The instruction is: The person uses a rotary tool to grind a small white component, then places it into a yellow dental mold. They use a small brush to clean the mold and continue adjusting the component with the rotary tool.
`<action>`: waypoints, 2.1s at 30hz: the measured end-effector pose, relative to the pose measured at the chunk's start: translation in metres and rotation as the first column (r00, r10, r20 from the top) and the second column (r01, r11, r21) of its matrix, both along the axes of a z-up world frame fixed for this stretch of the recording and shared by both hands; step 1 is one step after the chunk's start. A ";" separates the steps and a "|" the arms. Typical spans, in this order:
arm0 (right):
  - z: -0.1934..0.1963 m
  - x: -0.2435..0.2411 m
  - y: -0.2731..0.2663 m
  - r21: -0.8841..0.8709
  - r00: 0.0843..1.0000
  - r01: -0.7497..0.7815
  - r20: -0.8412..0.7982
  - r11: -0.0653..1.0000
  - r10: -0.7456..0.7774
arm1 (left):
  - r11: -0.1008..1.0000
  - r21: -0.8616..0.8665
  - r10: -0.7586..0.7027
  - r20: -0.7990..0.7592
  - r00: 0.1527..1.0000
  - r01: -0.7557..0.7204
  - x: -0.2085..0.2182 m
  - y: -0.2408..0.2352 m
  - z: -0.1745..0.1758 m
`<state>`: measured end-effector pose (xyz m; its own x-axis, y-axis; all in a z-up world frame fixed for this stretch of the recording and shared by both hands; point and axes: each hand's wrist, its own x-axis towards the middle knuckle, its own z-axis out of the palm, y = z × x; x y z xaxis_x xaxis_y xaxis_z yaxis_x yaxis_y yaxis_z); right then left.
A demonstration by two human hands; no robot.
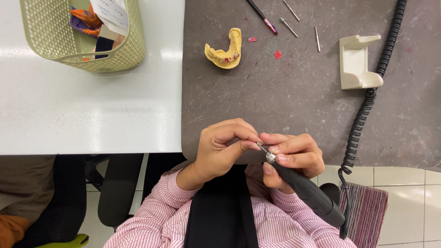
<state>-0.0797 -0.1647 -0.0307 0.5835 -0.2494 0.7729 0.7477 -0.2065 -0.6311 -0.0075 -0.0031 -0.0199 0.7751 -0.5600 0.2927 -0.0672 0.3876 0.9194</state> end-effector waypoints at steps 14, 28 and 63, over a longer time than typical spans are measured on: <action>0.000 -0.001 0.005 0.010 0.996 0.080 -0.027 0.997 -0.080 | 0.994 -0.056 -0.103 -0.129 0.986 0.096 0.002 0.000 -0.008; -0.002 -0.004 0.002 -0.034 0.997 0.072 -0.005 0.997 -0.072 | 0.967 -0.125 -0.249 -0.277 0.928 0.222 0.004 0.002 -0.012; 0.010 -0.004 0.000 0.229 0.995 -0.017 -0.088 0.973 0.038 | 0.993 -0.080 -0.094 -0.164 0.982 0.081 0.001 -0.002 -0.012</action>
